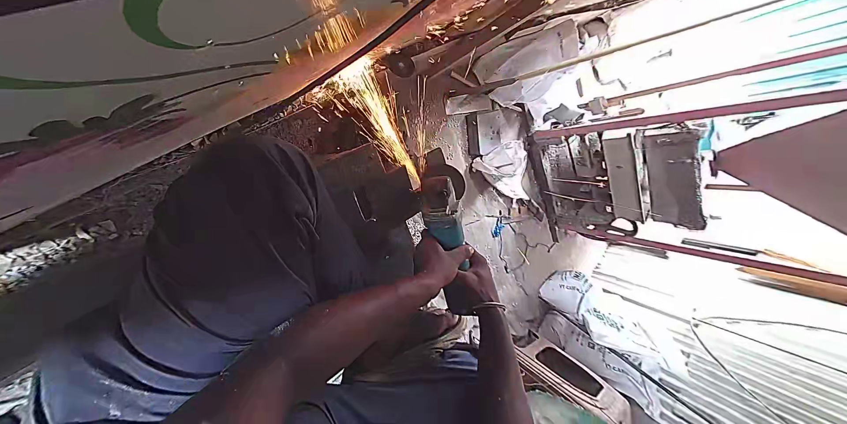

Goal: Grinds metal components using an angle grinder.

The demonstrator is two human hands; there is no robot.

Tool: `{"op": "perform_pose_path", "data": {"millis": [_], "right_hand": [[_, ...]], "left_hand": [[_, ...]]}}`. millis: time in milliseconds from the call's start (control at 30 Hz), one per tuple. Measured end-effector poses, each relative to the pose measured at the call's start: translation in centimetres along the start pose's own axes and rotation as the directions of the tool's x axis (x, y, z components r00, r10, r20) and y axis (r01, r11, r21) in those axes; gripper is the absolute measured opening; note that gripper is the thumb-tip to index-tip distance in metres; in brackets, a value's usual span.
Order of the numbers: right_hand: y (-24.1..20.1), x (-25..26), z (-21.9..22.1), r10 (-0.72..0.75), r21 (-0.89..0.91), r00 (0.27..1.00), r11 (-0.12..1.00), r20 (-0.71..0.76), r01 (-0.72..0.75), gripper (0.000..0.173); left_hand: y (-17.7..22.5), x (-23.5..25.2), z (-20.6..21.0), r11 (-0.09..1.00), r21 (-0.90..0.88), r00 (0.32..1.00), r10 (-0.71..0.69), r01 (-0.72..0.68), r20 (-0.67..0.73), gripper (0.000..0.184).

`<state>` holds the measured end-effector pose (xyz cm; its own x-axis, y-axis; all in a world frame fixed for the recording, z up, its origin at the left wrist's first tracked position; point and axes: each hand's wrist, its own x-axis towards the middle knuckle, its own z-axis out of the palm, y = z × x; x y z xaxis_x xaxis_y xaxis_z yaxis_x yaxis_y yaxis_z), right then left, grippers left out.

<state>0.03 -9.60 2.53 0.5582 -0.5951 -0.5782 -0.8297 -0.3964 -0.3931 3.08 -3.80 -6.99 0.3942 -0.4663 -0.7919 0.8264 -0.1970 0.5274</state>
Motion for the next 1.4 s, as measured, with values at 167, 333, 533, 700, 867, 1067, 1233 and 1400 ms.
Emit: {"op": "perform_pose_path", "data": {"millis": [167,333,533,700,867,1067,1233,1400], "right_hand": [[0.3,0.4,0.0,-0.005,-0.020,1.000,1.000,0.020,0.006,0.034],[0.0,0.9,0.1,-0.029,0.011,0.999,1.000,0.041,0.028,0.032],[-0.6,1.4,0.5,-0.035,-0.016,0.998,0.999,0.055,0.036,0.037],[-0.6,0.9,0.3,-0.054,0.018,0.997,0.998,0.055,0.053,0.035],[0.1,0.2,0.0,-0.001,0.049,1.000,0.999,0.026,-0.001,0.030],[0.4,0.5,0.2,0.011,0.046,1.000,0.999,0.023,-0.012,0.027],[0.2,0.9,0.3,-0.002,0.052,0.999,0.999,0.033,0.000,0.029],[-0.2,1.5,0.4,-0.021,0.057,0.998,0.998,0.063,0.018,0.030]], "left_hand": [[-0.3,0.4,0.0,0.999,-0.043,0.999,0.027,-0.028,-0.019,0.078],[0.1,0.4,-0.3,0.999,-0.048,0.999,0.011,-0.012,-0.032,0.076],[0.3,0.8,-0.8,0.998,-0.051,0.998,0.028,-0.032,-0.061,0.076],[0.4,0.5,-0.8,0.999,-0.039,0.999,0.026,-0.028,-0.041,0.078],[-0.1,0.0,-0.2,1.000,-0.007,1.000,0.011,-0.011,0.001,0.077],[0.2,0.0,-0.3,1.000,0.018,1.000,0.009,-0.008,-0.012,0.077],[0.1,0.3,-0.3,1.000,-0.015,1.000,0.006,-0.007,-0.023,0.077],[0.2,0.7,-0.7,0.999,-0.038,0.998,0.017,-0.019,-0.056,0.077]]}}
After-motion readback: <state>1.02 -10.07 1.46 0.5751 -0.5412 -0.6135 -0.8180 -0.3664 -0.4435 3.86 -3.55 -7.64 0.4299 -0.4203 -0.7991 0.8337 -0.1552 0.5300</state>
